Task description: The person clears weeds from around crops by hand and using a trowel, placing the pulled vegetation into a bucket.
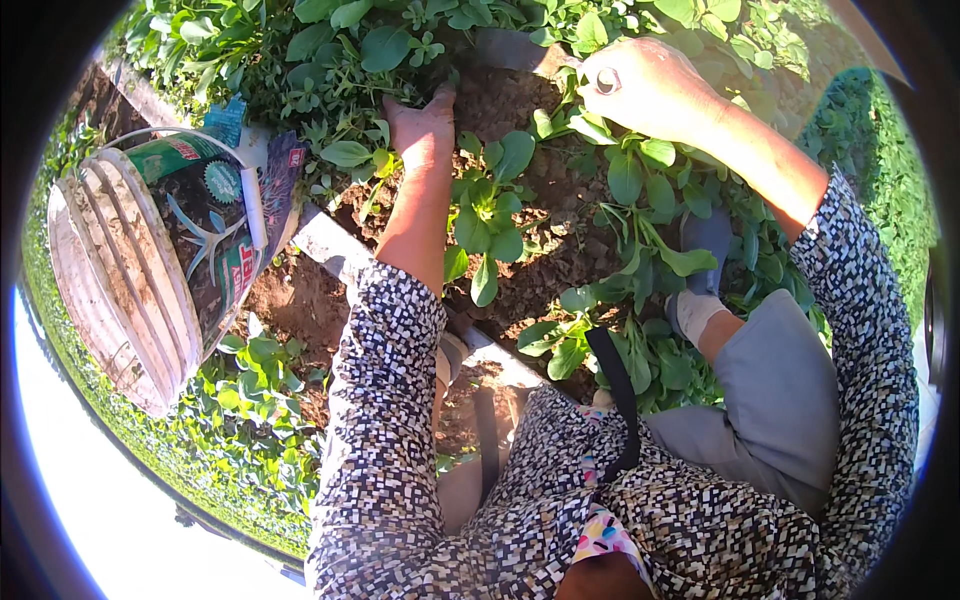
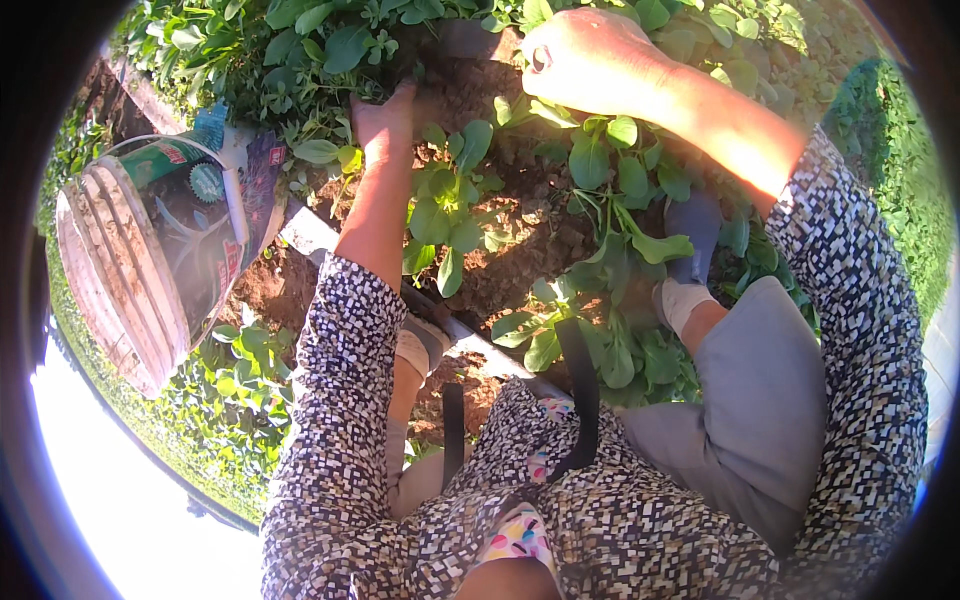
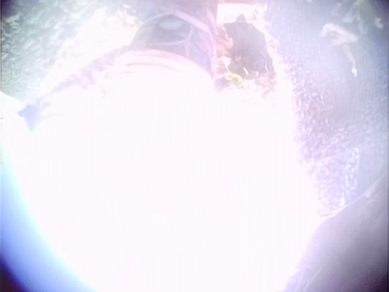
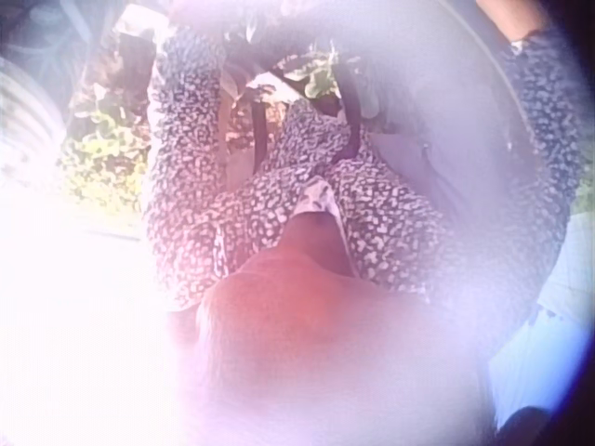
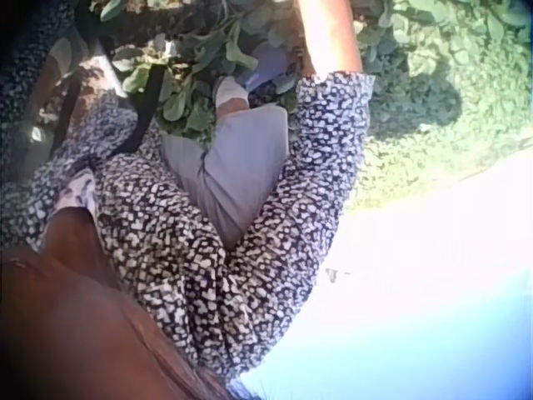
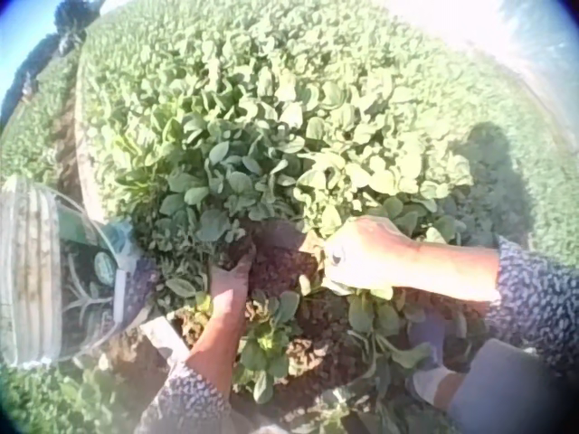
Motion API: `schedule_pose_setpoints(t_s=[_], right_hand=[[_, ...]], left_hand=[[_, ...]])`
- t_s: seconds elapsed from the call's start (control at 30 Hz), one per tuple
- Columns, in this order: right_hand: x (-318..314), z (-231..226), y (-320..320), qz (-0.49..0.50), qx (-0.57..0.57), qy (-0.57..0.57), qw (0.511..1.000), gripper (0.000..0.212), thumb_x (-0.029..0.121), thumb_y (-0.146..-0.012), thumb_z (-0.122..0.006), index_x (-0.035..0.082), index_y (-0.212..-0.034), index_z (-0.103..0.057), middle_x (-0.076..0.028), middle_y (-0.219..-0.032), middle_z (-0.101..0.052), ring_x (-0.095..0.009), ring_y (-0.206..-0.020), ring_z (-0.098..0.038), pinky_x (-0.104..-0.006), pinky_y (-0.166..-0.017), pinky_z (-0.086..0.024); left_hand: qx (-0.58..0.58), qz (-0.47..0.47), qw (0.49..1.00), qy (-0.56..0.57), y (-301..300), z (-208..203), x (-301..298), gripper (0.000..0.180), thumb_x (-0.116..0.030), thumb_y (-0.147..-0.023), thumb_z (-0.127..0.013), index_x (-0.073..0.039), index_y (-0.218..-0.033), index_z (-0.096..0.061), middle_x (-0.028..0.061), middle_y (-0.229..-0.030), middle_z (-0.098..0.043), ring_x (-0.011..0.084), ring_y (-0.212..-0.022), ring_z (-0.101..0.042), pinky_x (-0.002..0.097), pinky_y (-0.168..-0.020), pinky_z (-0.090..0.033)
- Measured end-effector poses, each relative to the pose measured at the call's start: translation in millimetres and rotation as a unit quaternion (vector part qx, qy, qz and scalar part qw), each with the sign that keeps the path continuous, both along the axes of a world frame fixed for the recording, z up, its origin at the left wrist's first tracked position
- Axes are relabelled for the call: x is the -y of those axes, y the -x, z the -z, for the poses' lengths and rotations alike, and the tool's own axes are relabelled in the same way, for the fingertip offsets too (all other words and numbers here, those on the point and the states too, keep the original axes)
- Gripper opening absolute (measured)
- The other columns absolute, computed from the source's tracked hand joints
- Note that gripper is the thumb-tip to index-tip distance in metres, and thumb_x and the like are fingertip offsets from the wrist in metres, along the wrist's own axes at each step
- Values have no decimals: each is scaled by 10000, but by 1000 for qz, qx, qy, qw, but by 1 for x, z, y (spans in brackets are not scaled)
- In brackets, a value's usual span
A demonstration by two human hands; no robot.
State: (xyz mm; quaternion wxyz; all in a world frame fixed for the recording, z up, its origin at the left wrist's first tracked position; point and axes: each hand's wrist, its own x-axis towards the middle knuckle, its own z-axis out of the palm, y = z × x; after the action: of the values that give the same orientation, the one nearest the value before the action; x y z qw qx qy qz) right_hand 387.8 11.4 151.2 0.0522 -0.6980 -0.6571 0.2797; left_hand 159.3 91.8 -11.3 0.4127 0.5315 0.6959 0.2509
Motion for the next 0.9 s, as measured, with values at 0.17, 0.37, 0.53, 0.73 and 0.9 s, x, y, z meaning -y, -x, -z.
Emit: schedule_pose_setpoints(t_s=[0.17, 0.37, 0.53, 0.73, 0.9], right_hand=[[-5, 3, 5, -65, -23, 33, 997, 188, 261, -766, -615, 73, -757, -618, -106, -713, -639, -291, -727, -646, -388, -694, -513], [-4, 25, 15, -12, -63, -27, 998, 205, 224, -807, -617, 42, -724, -570, -120, -618, -543, -292, -591, -536, -392, -609, -451], [0, 30, 24, 2, -40, -34, 999, 180, 225, -796, -616, 72, -705, -589, -105, -631, -581, -302, -625, -593, -392, -627, -483], [-21, 52, 44, -80, -10, -35, 996, 145, 206, -783, -603, 79, -713, -600, -88, -729, -627, -291, -722, -638, -391, -653, -519], [-8, 37, 33, -94, -31, -40, 994, 119, 186, -775, -627, 75, -731, -628, -70, -684, -615, -252, -699, -637, -372, -642, -507]], left_hand=[[-124, 81, 986, -76, -20, -21, -20, 883, -424, -660, -790, -16, -1352, -424, 265, -1408, -368, 425, -1186, -505, 459, -977, -453], [-225, 132, 965, -21, -21, -9, -40, 784, -513, -740, -708, -14, -1293, -464, 192, -1368, -457, 385, -1097, -579, 450, -897, -491], [-256, 214, 942, 37, -25, -8, -54, 736, -501, -782, -657, -8, -1292, -458, 229, -1237, -559, 391, -1052, -603, 449, -884, -499], [-148, 198, 968, -44, -9, 13, -57, 467, -271, -743, -701, 20, -1086, -574, 248, -1035, -645, 400, -960, -632, 454, -839, -507], [394, -2, 917, -62, 20, 69, -57, 372, -98, -808, -574, -2, -1165, -530, 136, -1108, -634, 280, -992, -607, 346, -857, -473]])
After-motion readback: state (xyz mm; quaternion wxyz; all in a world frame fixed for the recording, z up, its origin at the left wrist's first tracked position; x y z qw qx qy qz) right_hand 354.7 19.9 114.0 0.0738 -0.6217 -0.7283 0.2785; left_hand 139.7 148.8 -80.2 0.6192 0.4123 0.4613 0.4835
